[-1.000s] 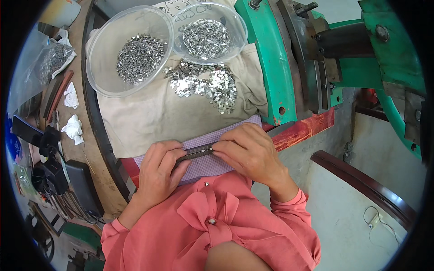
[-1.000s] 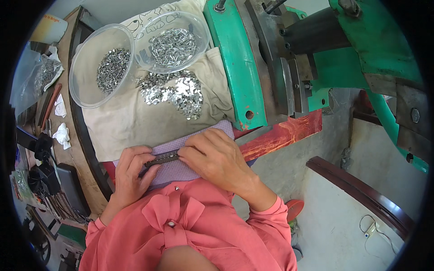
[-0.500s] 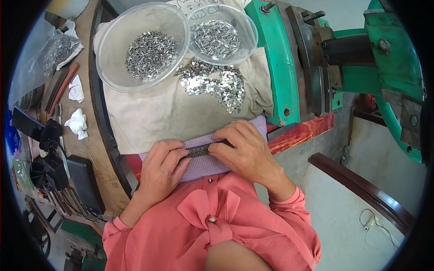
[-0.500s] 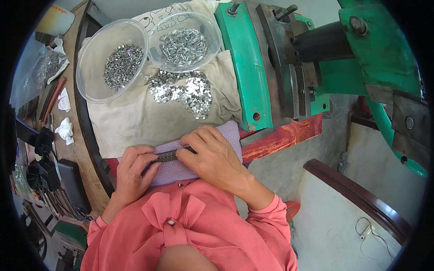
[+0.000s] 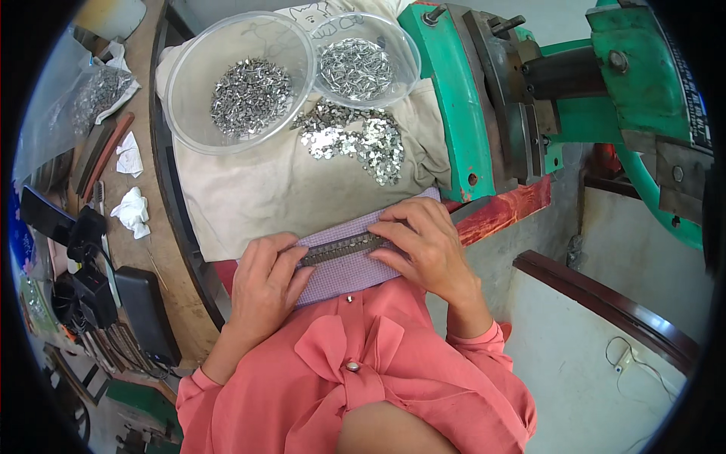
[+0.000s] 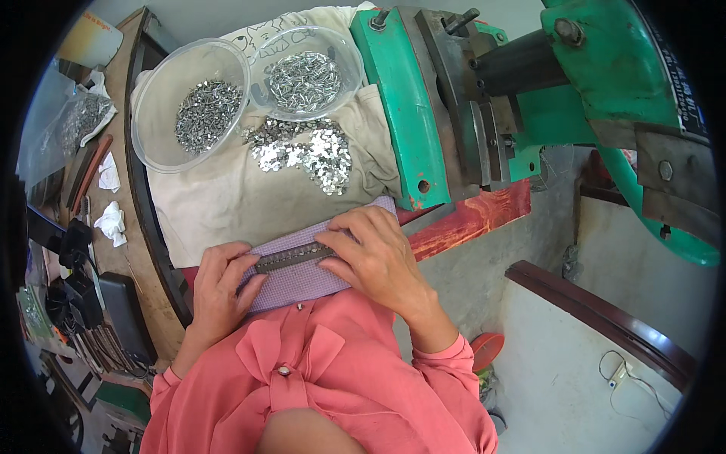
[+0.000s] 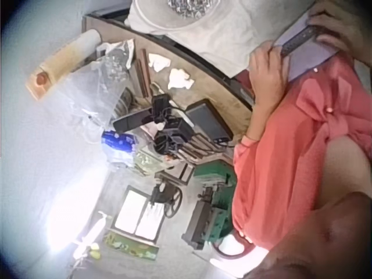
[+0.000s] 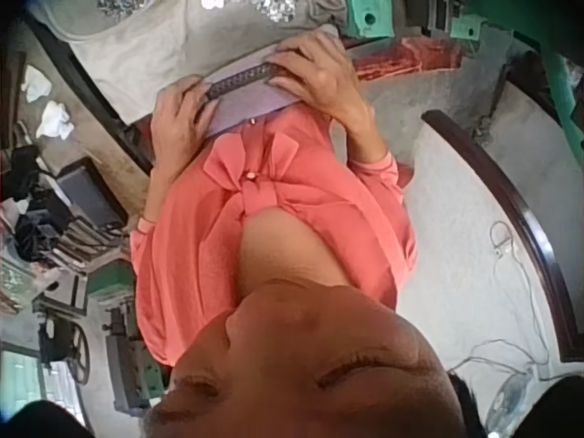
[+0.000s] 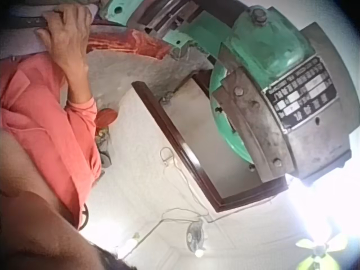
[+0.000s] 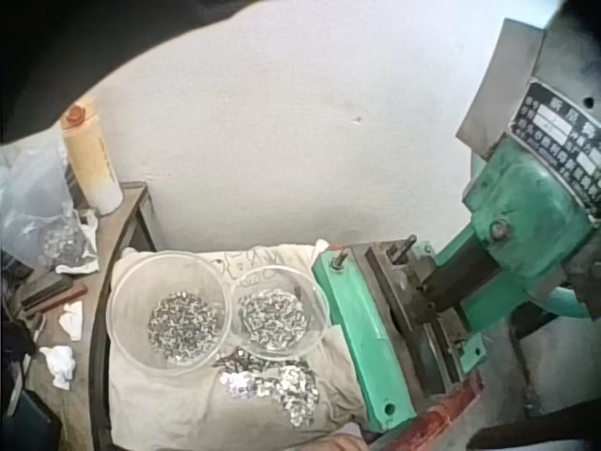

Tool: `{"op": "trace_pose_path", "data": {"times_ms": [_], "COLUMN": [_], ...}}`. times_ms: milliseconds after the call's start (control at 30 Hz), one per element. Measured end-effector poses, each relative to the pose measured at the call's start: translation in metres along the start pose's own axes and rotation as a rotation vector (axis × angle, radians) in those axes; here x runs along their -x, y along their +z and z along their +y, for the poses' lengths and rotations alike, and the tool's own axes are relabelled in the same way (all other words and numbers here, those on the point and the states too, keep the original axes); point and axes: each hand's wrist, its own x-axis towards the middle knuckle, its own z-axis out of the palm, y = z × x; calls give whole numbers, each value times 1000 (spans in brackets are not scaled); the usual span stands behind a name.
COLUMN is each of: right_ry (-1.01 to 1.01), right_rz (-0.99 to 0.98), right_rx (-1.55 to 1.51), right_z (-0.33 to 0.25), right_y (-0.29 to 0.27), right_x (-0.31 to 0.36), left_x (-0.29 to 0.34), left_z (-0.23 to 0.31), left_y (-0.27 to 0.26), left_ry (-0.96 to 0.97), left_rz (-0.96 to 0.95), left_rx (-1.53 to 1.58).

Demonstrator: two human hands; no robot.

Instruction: The person inserts small metal parts into a slotted bar by hand, places the bar into a mechanical press and operates the machine, then inserts more metal parts into the bar.

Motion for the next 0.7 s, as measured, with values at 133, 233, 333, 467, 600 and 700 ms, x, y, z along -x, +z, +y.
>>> {"op": "trace_pose_path", "data": {"times_ms": [133, 233, 333, 467, 600, 700], "right_ry": [-51, -85, -96, -96, -75, -70], "right_rz": [22, 109, 171, 169, 167, 189], "right_rx": [35, 55, 64, 56, 54, 53], "right_z": [0, -1, 2, 9, 8, 10], "right_y": [6, 9, 13, 21, 21, 23], "right_x": [2, -1, -10, -12, -10, -9], "left_x": [-3, -6, -12, -13, -11, -13], "left_z": [-2, -2, -6, -12, -16, -18], "left_y": [-6, -13, -16, -12, -11, -10], "left_ry": [95, 140, 177, 119, 27, 21], "left_rz": [-33, 15, 51, 15, 39, 48], "left_rx": [-85, -175, -228, -223, -103, -78]}}
